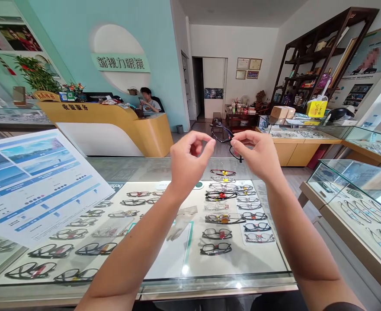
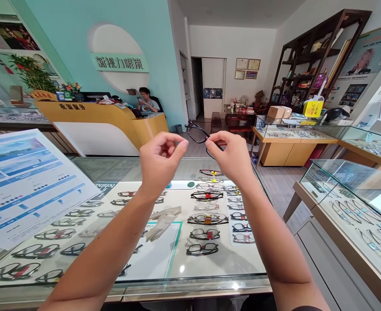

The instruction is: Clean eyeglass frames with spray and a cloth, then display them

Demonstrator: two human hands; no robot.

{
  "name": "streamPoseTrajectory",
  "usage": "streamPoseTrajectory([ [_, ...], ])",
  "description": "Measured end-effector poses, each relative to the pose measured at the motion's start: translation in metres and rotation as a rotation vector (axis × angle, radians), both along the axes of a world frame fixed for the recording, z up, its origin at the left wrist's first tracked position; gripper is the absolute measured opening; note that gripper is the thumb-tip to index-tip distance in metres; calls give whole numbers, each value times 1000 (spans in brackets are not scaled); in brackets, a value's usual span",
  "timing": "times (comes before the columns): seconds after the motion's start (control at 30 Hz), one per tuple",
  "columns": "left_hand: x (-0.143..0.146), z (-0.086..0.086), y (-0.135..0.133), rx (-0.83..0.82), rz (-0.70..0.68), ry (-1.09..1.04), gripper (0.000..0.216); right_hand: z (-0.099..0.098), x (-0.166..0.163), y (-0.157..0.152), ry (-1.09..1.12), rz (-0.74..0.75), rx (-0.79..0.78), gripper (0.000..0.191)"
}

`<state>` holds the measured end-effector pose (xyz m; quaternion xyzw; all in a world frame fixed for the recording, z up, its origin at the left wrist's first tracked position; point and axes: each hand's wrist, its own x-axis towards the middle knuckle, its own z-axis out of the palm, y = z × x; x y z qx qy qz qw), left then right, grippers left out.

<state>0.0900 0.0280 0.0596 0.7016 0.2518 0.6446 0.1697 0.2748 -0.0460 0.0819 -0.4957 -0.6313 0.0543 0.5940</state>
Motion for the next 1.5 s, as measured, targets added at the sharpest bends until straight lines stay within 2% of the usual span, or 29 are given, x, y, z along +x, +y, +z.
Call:
streamPoseTrajectory([
  [0.13, -2, 8, -11, -279, -238, 110, 38, -5, -21, -4, -237, -167, 163, 11],
  [0.3, -1, 10, -7, -435, -271, 23, 38, -6, -39, -13, -436, -262, 120, 18],
  [0.5, -7, 7, 8, -438, -264, 64, 36, 3, -33, -26, -474, -227, 49, 18],
  [0.63, -19, 12, 10, -360, -198, 355, 29, 11, -22, -36, -357, -218, 81, 19],
  [0.77, -20, 11, 10, -341, -267, 764, 21, 14, -18, -40, -267, -172, 134, 24],
  [0.97, 8, -11, 7, -222, -294, 1154, 17, 14, -22, -37, -253, -144, 147, 29],
  [1.17, 31, -42, 15, -285, -324, 1488, 13, 15, -24, -38, -255, -104, 100, 36],
  [1.37, 44, -65, 20, -315, -383, 1605, 11, 15, -26, -39, -281, -109, 84, 36],
  [1.5, 49, -69, 18, -270, -365, 1582, 10, 15, -27, -40, -305, -118, 83, 34],
])
